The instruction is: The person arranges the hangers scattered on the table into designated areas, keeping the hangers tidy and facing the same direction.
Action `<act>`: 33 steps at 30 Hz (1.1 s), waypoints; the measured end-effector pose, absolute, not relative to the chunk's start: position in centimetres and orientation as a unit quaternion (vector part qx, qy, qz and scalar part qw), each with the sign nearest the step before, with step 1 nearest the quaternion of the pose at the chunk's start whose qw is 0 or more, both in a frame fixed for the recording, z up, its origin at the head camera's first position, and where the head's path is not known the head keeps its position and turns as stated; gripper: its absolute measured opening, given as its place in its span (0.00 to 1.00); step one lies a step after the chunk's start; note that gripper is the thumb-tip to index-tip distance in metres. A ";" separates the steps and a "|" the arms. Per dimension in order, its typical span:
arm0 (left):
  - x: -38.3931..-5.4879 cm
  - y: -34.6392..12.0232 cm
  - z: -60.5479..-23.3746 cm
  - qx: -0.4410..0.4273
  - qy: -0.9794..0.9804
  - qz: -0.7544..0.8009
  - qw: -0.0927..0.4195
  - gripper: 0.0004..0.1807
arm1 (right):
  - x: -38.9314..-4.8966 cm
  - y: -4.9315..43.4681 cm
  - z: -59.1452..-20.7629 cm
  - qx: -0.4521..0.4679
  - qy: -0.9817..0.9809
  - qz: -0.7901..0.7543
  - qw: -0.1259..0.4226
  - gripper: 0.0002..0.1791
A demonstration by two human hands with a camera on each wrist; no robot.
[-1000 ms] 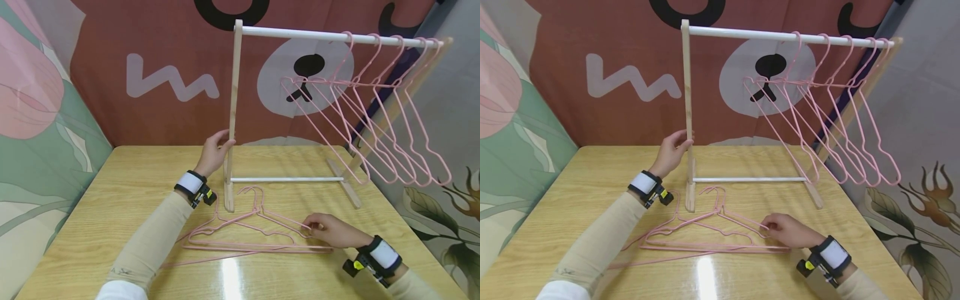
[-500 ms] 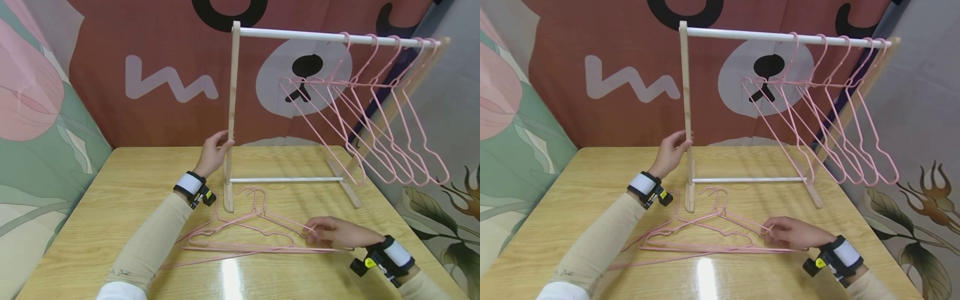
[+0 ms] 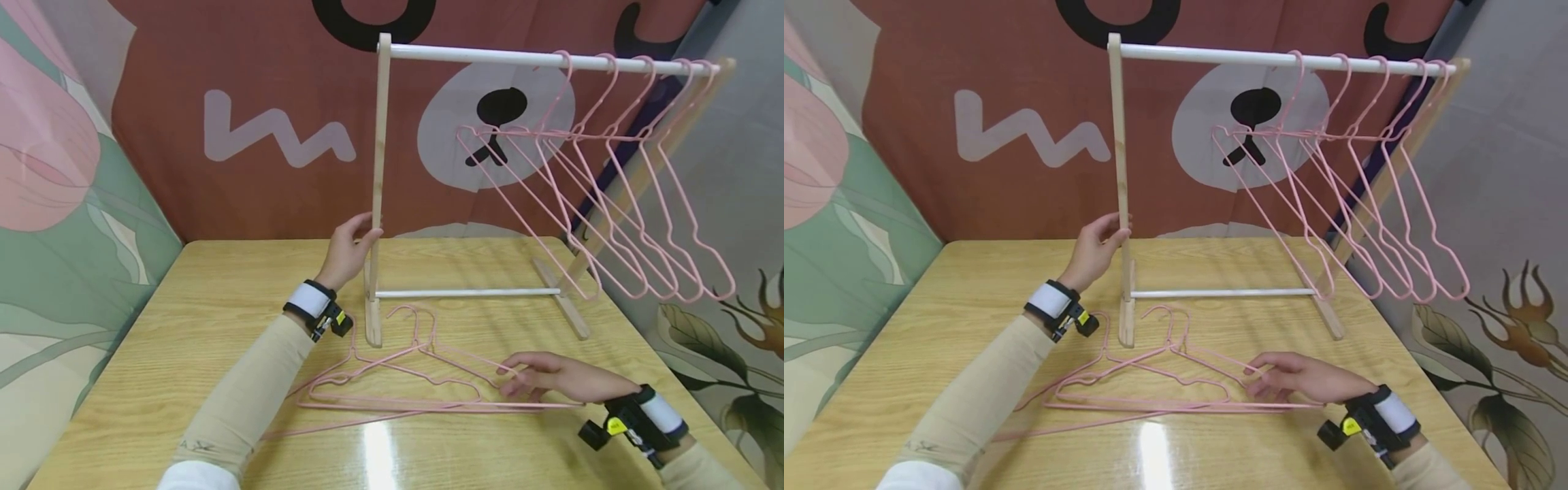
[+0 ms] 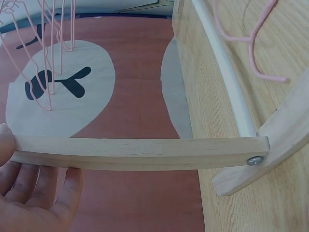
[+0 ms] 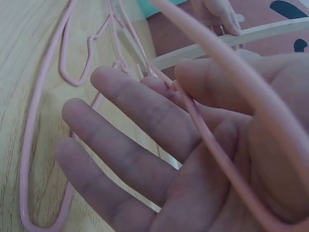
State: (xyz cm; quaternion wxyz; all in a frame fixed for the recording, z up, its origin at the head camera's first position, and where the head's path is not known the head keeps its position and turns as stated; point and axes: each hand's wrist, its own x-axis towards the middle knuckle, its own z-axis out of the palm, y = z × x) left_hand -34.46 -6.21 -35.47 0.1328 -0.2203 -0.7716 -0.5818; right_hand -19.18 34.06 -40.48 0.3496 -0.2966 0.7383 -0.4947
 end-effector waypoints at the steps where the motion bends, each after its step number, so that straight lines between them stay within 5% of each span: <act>1: -34.5 -6.2 -35.5 -0.220 -0.772 -0.581 0.133 0.20 | -19.1 34.0 -40.4 -0.291 0.735 -0.500 0.353 0.23; 11: -34.5 -6.2 -35.5 -0.221 -0.772 -0.581 0.133 0.20 | -18.8 33.9 -39.4 -0.251 0.716 -0.536 0.370 0.23; 33: -34.4 -6.2 -35.5 -0.219 -0.771 -0.583 0.130 0.20 | -19.2 34.2 -39.0 -0.310 0.616 -0.601 0.404 0.24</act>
